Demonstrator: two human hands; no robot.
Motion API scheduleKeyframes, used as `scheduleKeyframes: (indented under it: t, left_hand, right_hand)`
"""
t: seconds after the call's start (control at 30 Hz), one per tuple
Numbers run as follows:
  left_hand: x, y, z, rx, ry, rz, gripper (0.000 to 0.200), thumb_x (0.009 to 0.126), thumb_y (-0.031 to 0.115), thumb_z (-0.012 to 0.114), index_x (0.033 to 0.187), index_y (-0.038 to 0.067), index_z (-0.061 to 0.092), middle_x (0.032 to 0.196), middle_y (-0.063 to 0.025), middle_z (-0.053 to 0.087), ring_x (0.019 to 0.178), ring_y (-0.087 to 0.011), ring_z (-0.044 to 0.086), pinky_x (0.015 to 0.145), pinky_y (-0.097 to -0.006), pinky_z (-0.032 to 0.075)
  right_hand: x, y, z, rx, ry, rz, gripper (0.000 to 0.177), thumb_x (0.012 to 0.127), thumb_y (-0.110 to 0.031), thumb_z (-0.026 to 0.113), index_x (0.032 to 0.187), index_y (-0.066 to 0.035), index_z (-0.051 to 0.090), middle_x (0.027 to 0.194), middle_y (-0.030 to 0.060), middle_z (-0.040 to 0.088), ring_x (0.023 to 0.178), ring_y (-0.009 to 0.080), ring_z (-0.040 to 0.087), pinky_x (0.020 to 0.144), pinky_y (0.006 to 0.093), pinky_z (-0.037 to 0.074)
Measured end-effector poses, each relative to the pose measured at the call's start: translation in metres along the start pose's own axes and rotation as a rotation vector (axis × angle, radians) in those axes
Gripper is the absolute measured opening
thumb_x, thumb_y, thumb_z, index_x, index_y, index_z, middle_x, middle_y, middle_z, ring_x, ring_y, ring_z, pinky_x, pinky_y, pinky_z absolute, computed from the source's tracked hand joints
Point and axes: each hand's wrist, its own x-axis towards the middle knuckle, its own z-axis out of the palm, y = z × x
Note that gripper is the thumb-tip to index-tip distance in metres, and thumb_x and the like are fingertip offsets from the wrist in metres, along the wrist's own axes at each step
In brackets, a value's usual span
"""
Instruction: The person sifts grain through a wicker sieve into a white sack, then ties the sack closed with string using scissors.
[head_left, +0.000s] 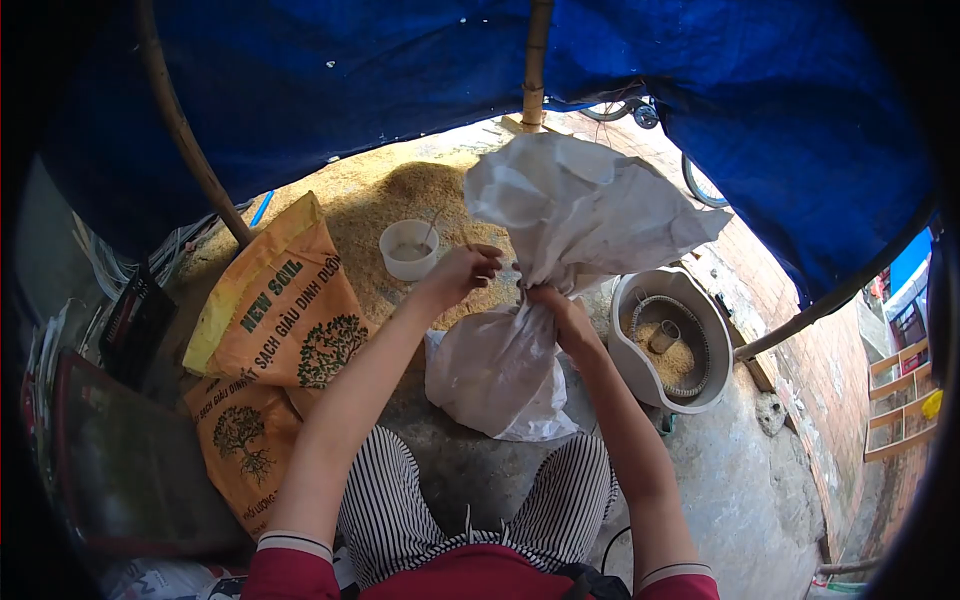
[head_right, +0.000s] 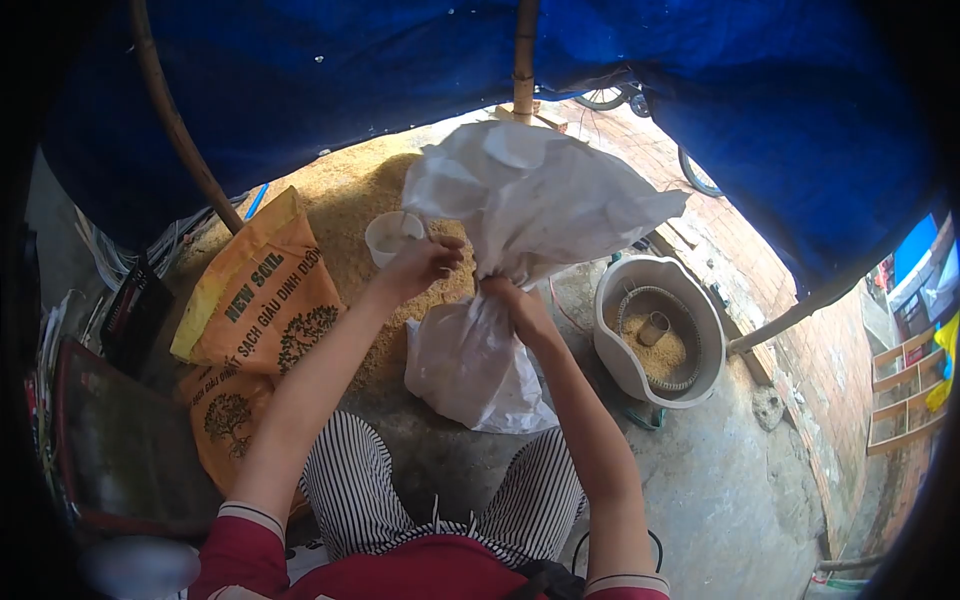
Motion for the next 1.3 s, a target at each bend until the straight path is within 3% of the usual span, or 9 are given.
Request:
scheduleKeyframes:
  t: [0.13, 0.2, 0.3, 0.33, 0.4, 0.53, 0.8, 1.07, 1.3]
  left_hand:
    - [0.016, -0.027, 0.005, 0.672, -0.265, 0.098, 0.021, 0.084, 0.015, 0.044, 0.098, 0.002, 0.054, 0.081, -0.0097, 0.061, 0.065, -0.0161, 0.055, 0.059, -0.0268, 0.043]
    - [0.032, -0.045, -0.004, 1.248, -0.18, 0.588, 0.022, 0.085, 0.018, 0.044, 0.09, -0.001, 0.055, 0.081, -0.016, 0.061, 0.072, -0.0247, 0.06, 0.062, -0.0345, 0.046]
    - [0.005, -0.01, 0.014, 1.806, -0.026, 0.408, 0.026, 0.087, 0.023, 0.045, 0.087, -0.001, 0.056, 0.082, -0.0198, 0.06, 0.08, -0.0322, 0.06, 0.067, -0.0416, 0.045]
    - [0.005, -0.009, 0.012, 1.806, -0.029, 0.407, 0.026, 0.087, 0.023, 0.045, 0.087, -0.001, 0.056, 0.082, -0.0198, 0.06, 0.08, -0.0322, 0.06, 0.067, -0.0416, 0.045]
    - [0.003, -0.004, 0.012, 1.721, -0.042, 0.861, 0.029, 0.089, 0.027, 0.044, 0.089, 0.001, 0.057, 0.081, -0.0181, 0.061, 0.079, -0.0347, 0.059, 0.068, -0.0438, 0.044]
    - [-0.009, 0.016, 0.02, 1.657, -0.171, 0.9, 0.031, 0.089, 0.029, 0.045, 0.086, 0.002, 0.06, 0.078, -0.0172, 0.061, 0.077, -0.0348, 0.06, 0.067, -0.0427, 0.044]
    - [-0.055, 0.076, -0.02, 1.24, 0.141, 0.282, 0.043, 0.092, 0.037, 0.041, 0.073, 0.002, 0.056, 0.049, -0.008, 0.048, 0.045, -0.017, 0.049, 0.046, -0.032, 0.041]
    - [-0.099, 0.062, -0.027, 0.718, 0.013, -0.078, 0.044, 0.092, 0.041, 0.039, 0.068, 0.005, 0.05, 0.043, 0.0053, 0.024, 0.034, -0.0082, 0.03, 0.036, -0.0259, 0.029]
    - [-0.138, 0.041, 0.007, 0.508, -0.141, -0.116, 0.043, 0.093, 0.037, 0.036, 0.067, 0.004, 0.047, 0.043, 0.0054, 0.023, 0.032, -0.0079, 0.028, 0.032, -0.0233, 0.028]
  right_hand:
    - [0.006, -0.002, -0.003, -0.3, 0.025, -0.253, 0.039, 0.073, -0.019, 0.06, 0.104, 0.004, 0.054, 0.097, 0.0106, 0.058, 0.091, 0.0196, 0.055, 0.08, 0.0312, 0.042]
    - [0.003, -0.004, -0.006, -0.433, 0.042, -0.324, 0.04, 0.073, -0.023, 0.061, 0.103, 0.003, 0.056, 0.098, 0.0108, 0.059, 0.091, 0.0206, 0.055, 0.081, 0.032, 0.042]
    - [-0.008, -0.017, -0.002, -0.63, 0.041, -0.389, 0.042, 0.073, -0.029, 0.063, 0.101, 0.002, 0.058, 0.101, 0.0116, 0.059, 0.094, 0.0219, 0.055, 0.082, 0.0334, 0.042]
    - [-0.012, -0.022, 0.0, -0.692, 0.024, -0.38, 0.042, 0.074, -0.031, 0.063, 0.1, 0.002, 0.059, 0.102, 0.0123, 0.059, 0.095, 0.0222, 0.055, 0.082, 0.0339, 0.042]
    - [-0.011, -0.031, 0.005, -0.711, -0.041, -0.356, 0.044, 0.074, -0.032, 0.063, 0.103, 0.001, 0.059, 0.104, 0.0132, 0.059, 0.097, 0.0231, 0.054, 0.084, 0.0338, 0.042]
    - [0.011, -0.037, -0.003, -0.725, -0.205, -0.351, 0.047, 0.075, -0.034, 0.062, 0.108, -0.001, 0.056, 0.108, 0.0145, 0.057, 0.102, 0.0251, 0.053, 0.087, 0.0338, 0.04]
    - [0.034, -0.048, -0.029, -0.82, -0.175, -0.302, 0.057, 0.073, -0.036, 0.062, 0.116, -0.001, 0.05, 0.121, 0.0175, 0.048, 0.114, 0.0288, 0.045, 0.096, 0.0353, 0.034]
    - [0.042, -0.052, -0.01, -1.069, -0.119, -0.579, 0.053, 0.073, -0.037, 0.06, 0.113, -0.002, 0.053, 0.109, 0.0202, 0.056, 0.103, 0.0323, 0.053, 0.088, 0.0377, 0.041]
    - [0.045, -0.078, 0.005, -1.041, -0.029, 0.215, 0.054, 0.073, -0.044, 0.06, 0.116, -0.012, 0.052, 0.1, 0.0193, 0.06, 0.088, 0.0304, 0.06, 0.074, 0.0351, 0.049]
